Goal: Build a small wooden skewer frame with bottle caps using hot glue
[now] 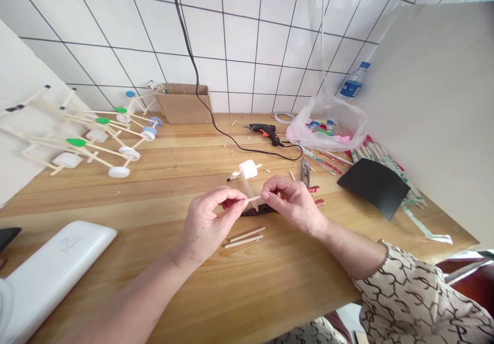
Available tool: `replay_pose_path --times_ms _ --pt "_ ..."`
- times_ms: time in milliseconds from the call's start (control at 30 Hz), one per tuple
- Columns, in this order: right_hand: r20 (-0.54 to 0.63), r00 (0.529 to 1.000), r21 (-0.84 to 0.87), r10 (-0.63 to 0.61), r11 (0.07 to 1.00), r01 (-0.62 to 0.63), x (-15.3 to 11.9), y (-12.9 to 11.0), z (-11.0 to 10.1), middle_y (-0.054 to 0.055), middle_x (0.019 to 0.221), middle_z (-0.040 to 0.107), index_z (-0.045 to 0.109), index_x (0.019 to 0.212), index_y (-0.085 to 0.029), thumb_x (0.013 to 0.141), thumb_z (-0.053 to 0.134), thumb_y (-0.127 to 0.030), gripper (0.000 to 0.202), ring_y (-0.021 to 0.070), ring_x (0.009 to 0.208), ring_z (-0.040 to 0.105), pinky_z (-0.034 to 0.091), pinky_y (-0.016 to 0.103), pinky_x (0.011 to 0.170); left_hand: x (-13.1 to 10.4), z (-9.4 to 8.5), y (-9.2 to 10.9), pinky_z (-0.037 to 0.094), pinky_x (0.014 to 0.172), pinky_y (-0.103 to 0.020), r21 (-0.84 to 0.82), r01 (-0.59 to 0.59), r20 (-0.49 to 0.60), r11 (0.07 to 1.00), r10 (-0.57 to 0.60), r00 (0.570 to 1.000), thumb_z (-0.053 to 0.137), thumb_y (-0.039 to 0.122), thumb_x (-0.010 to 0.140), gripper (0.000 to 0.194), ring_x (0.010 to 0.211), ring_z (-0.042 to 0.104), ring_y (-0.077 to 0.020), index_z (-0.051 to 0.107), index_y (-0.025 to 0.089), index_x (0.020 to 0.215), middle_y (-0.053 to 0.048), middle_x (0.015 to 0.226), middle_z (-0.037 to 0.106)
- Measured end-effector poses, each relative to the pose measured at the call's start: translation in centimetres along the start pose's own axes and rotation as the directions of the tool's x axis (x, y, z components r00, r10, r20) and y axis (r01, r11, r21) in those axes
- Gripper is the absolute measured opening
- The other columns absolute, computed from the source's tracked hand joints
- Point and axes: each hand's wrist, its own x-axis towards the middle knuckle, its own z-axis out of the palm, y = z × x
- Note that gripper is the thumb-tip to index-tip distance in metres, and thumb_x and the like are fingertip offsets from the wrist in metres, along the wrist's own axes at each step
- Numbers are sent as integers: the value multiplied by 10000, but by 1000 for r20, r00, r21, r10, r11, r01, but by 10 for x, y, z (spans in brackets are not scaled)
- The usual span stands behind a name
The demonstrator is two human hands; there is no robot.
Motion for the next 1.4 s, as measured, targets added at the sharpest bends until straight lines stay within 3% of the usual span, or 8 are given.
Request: replay_pose_path --times_ms 267,533,733,1000,1400 --pt "-2 1000 7 -2 1000 2 0 -1 1 -10 662 541 572 701 -159 822 572 -286 175 98 612 445 348 232 586 0 0 -1 472 626 -222 -7 4 6 1000 -3 1000 575 273 793 148 636 592 -128 654 188 703 -3 692 677" --pt "-14 999 36 38 999 -37 -1 -4 -2 -8 663 534 574 702 -165 827 564 -387 255 102 614 445 366 234 584 0 -2 1 489 642 -230 -10 56 3 998 -56 998 579 284 783 139 630 594 -131 663 186 732 2 684 676" --pt "-67 992 64 106 993 -101 -1 3 -7 -25 617 471 580 713 -168 812 572 -470 318 79 519 388 329 218 465 0 -3 -1 489 648 -232 12 96 -7 995 -96 995 569 316 797 175 632 589 -135 659 181 733 0 682 680" --pt "-113 986 84 120 990 -111 -2 14 -12 -28 610 474 598 737 -165 799 605 -455 298 77 517 393 339 208 453 3 -5 -8 453 593 -207 -7 183 -53 983 -183 982 583 346 793 198 619 574 -127 658 167 754 1 670 668" --pt "-123 985 89 122 990 -111 -4 15 -12 -9 653 499 605 786 -163 793 602 -448 286 80 519 402 358 197 417 5 -7 -9 446 570 -211 23 183 -46 983 -182 982 570 341 790 199 555 550 -118 659 174 728 16 622 653"
